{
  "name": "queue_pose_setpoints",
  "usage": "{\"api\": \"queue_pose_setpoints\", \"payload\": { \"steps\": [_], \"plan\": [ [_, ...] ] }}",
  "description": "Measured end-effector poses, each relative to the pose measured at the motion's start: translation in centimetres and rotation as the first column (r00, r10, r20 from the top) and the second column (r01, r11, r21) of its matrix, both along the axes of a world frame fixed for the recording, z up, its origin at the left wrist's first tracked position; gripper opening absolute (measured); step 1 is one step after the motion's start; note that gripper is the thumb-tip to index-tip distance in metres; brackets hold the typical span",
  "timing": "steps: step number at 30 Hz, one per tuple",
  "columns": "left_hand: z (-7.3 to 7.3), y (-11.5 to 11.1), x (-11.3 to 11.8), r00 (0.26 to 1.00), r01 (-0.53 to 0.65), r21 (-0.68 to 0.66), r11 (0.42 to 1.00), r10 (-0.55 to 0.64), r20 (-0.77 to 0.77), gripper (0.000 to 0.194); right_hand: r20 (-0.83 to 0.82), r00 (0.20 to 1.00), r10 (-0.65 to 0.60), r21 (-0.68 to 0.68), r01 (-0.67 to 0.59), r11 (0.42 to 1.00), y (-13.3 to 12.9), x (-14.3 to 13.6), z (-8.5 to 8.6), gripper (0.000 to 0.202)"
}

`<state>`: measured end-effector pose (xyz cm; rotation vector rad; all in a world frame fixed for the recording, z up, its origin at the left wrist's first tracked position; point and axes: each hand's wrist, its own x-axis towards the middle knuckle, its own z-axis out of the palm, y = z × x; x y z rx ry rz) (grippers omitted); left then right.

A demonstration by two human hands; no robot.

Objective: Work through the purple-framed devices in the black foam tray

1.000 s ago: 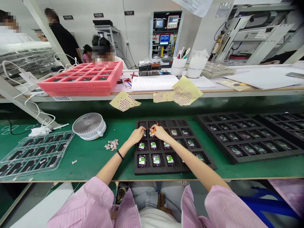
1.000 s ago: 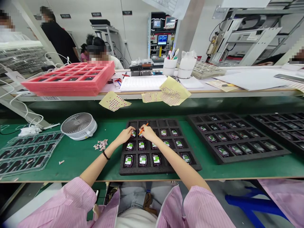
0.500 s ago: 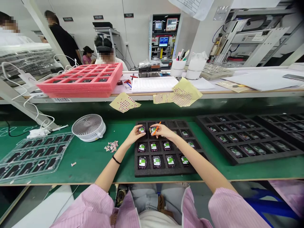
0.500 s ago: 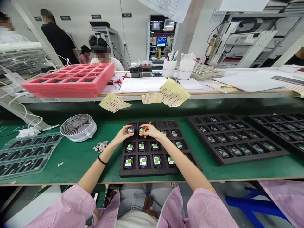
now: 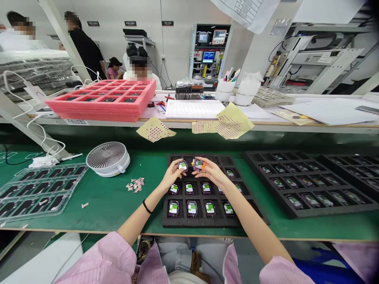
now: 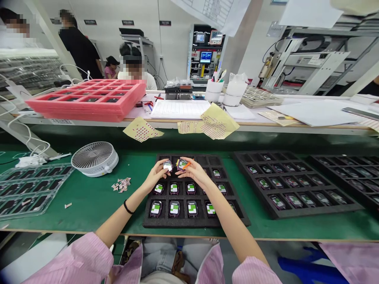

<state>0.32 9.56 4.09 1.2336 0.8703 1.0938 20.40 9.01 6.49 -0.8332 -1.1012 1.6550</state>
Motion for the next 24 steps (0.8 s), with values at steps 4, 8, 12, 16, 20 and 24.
{"api": "queue_pose_setpoints", "payload": {
  "steps": [4,8,12,16,20,24],
  "plan": [
    [-0.6,0.1,0.2,0.998,-0.056,0.019,0.998,0.057,-0.035,0.052,0.065,0.998,0.011,0.057,-0.015,0.998,0.4,0.1,0.1,0.041],
    [-0.9,0.0,0.3,0.990,-0.129,0.017,0.992,0.129,-0.059,0.045,0.092,0.995,-0.043,0.077,0.036,0.996,0.9,-0.2,0.1,0.033],
    [-0.9,0.0,0.3,0.990,-0.140,-0.001,0.990,0.140,-0.032,0.045,0.015,1.000,0.000,0.092,-0.002,0.996,0.8,-0.4,-0.2,0.037],
    [-1.0,-0.1,0.3,0.993,-0.120,0.011,0.993,0.120,-0.010,0.046,-0.016,0.999,0.039,0.098,-0.037,0.995,0.1,-0.4,-0.4,0.037],
    [-1.0,-0.3,0.2,0.993,-0.114,0.016,0.993,0.115,-0.020,0.043,-0.008,0.999,0.051,0.100,-0.050,0.994,-0.2,-0.3,-0.9,0.037],
    [-1.1,-0.4,0.1,0.993,-0.119,0.020,0.993,0.119,-0.018,0.044,0.000,0.998,0.057,0.110,-0.056,0.992,-0.2,-0.3,-1.4,0.037]
  ]
}}
